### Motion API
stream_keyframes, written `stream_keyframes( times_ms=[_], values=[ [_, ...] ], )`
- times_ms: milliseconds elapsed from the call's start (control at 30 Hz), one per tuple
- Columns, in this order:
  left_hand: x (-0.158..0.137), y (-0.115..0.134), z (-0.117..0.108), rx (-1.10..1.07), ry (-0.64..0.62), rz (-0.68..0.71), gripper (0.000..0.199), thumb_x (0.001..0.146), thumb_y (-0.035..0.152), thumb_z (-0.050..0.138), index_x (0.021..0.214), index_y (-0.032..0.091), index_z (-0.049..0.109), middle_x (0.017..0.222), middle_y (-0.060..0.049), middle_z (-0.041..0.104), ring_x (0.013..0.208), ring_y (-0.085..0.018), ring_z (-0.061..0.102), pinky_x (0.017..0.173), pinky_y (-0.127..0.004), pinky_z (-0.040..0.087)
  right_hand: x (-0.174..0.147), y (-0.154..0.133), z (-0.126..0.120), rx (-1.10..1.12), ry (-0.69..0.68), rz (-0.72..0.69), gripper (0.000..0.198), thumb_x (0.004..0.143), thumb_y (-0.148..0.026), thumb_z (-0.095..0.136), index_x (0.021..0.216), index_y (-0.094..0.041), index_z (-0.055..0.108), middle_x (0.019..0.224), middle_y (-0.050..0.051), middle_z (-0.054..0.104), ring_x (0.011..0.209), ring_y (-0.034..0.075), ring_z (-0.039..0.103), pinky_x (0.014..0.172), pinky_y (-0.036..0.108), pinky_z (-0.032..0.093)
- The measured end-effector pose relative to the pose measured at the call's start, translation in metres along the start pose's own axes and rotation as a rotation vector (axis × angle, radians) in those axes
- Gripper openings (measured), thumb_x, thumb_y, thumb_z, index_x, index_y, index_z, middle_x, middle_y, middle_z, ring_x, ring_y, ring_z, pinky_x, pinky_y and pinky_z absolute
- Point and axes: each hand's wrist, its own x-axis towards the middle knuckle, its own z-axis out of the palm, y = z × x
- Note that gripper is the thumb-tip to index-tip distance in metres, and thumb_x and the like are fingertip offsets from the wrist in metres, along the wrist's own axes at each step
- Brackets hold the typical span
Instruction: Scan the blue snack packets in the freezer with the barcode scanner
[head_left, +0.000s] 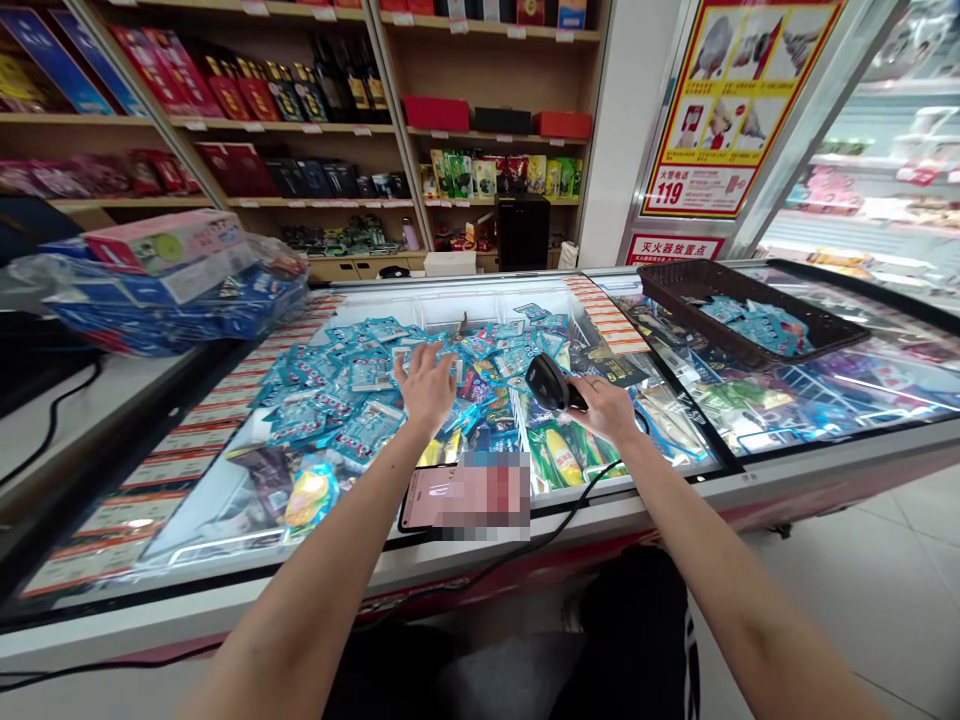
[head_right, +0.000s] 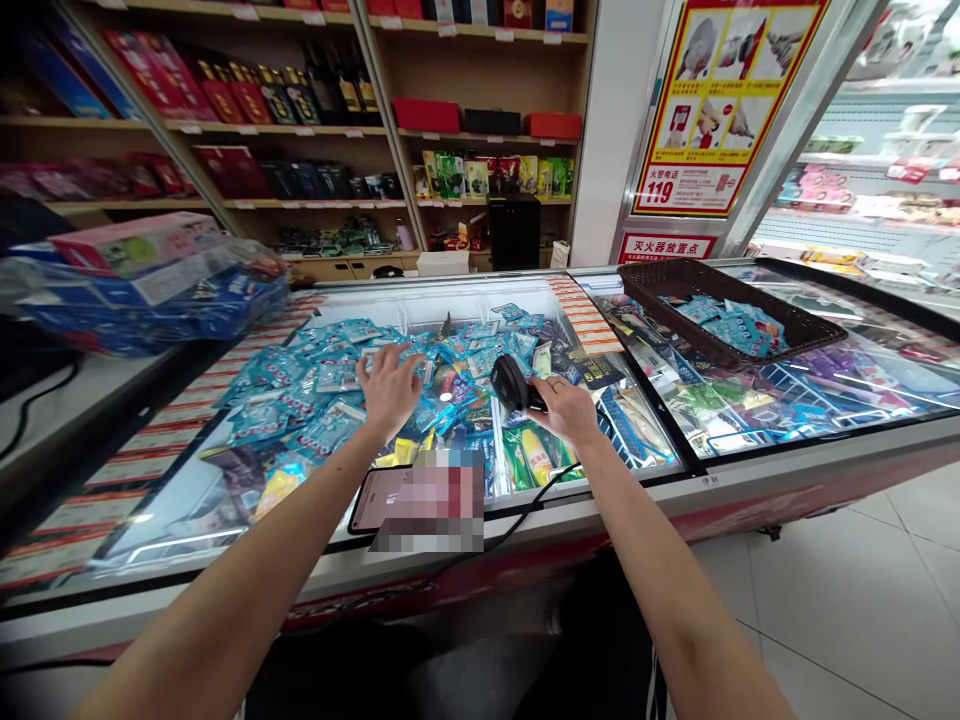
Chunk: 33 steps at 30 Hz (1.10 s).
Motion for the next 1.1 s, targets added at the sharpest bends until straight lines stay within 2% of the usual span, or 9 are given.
stream_keyframes(
  times_ms=[67,133,333,433,600,767,867,967,1100],
  values=[
    [0.003,0.007,0.006,-0.048,-0.123,0.17,0.031,0.088,0.024,0.042,0.11,0.03,0.062,0.124,-0.005,0.059,0.123,-0.026,0.045,0.111,-0.052,0.011,0.0,0.001,0.0,0.007,0.003,0.018,0.043,0.085,-0.046,0.057,0.119,-0.019,0.057,0.098,0.008,0.065,0.093,0.021,0.059,0.073,0.029,0.042],
    [0.006,0.014,0.013,-0.067,-0.206,0.238,0.028,0.09,0.029,0.041,0.105,0.028,0.064,0.11,-0.005,0.066,0.11,-0.025,0.055,0.11,-0.053,0.013,0.0,0.002,0.0,0.01,-0.003,0.022,0.043,0.085,-0.046,0.058,0.119,-0.019,0.056,0.098,0.008,0.065,0.093,0.021,0.059,0.073,0.029,0.042],
    [0.009,0.028,0.032,0.014,-0.124,0.111,0.036,0.091,0.038,0.038,0.089,0.019,0.069,0.093,-0.011,0.068,0.095,-0.028,0.06,0.105,-0.054,0.023,0.001,0.002,0.0,-0.015,-0.038,0.044,0.041,0.084,-0.043,0.059,0.117,-0.018,0.057,0.097,0.008,0.065,0.094,0.022,0.058,0.074,0.03,0.042],
    [0.012,0.033,0.038,-0.025,-0.13,0.127,0.036,0.09,0.041,0.039,0.098,0.02,0.067,0.101,-0.01,0.067,0.099,-0.027,0.06,0.105,-0.05,0.027,0.001,0.002,0.0,-0.03,-0.039,0.083,0.04,0.084,-0.04,0.06,0.117,-0.019,0.056,0.098,0.009,0.065,0.095,0.022,0.057,0.073,0.03,0.042],
    [0.023,0.042,0.052,-0.253,-0.275,0.114,0.047,0.091,0.05,0.035,0.122,0.021,0.057,0.126,-0.009,0.06,0.117,-0.025,0.054,0.1,-0.038,0.039,0.001,0.003,0.001,-0.026,-0.028,0.084,0.039,0.085,-0.04,0.058,0.117,-0.019,0.056,0.097,0.008,0.065,0.094,0.022,0.058,0.071,0.029,0.041],
    [0.034,0.046,0.066,-0.337,-0.402,0.088,0.055,0.092,0.054,0.031,0.133,0.021,0.048,0.143,-0.007,0.046,0.135,-0.024,0.037,0.108,-0.038,0.032,0.001,0.002,0.0,-0.039,-0.024,0.075,0.038,0.086,-0.042,0.057,0.116,-0.019,0.056,0.093,0.007,0.065,0.092,0.022,0.058,0.069,0.029,0.04],
    [0.036,0.043,0.072,-0.33,-0.389,0.097,0.054,0.092,0.053,0.032,0.134,0.023,0.047,0.138,-0.007,0.05,0.131,-0.025,0.041,0.107,-0.039,0.033,0.002,0.002,-0.001,-0.044,-0.033,0.061,0.04,0.085,-0.045,0.057,0.117,-0.02,0.056,0.093,0.006,0.065,0.093,0.021,0.058,0.069,0.029,0.04],
    [0.035,0.038,0.075,-0.322,-0.327,0.105,0.051,0.089,0.05,0.042,0.131,0.023,0.05,0.126,-0.008,0.057,0.122,-0.025,0.048,0.104,-0.038,0.035,0.002,0.002,-0.002,-0.038,-0.053,0.053,0.043,0.085,-0.048,0.056,0.118,-0.02,0.056,0.095,0.007,0.065,0.093,0.021,0.058,0.071,0.029,0.04],
    [0.033,0.036,0.071,-0.38,-0.314,0.054,0.054,0.081,0.048,0.056,0.129,0.022,0.053,0.115,-0.009,0.056,0.116,-0.027,0.047,0.1,-0.04,0.037,0.002,0.003,-0.001,-0.04,-0.073,0.042,0.043,0.085,-0.045,0.058,0.119,-0.019,0.055,0.096,0.008,0.065,0.095,0.022,0.057,0.072,0.029,0.04]
  ],
)
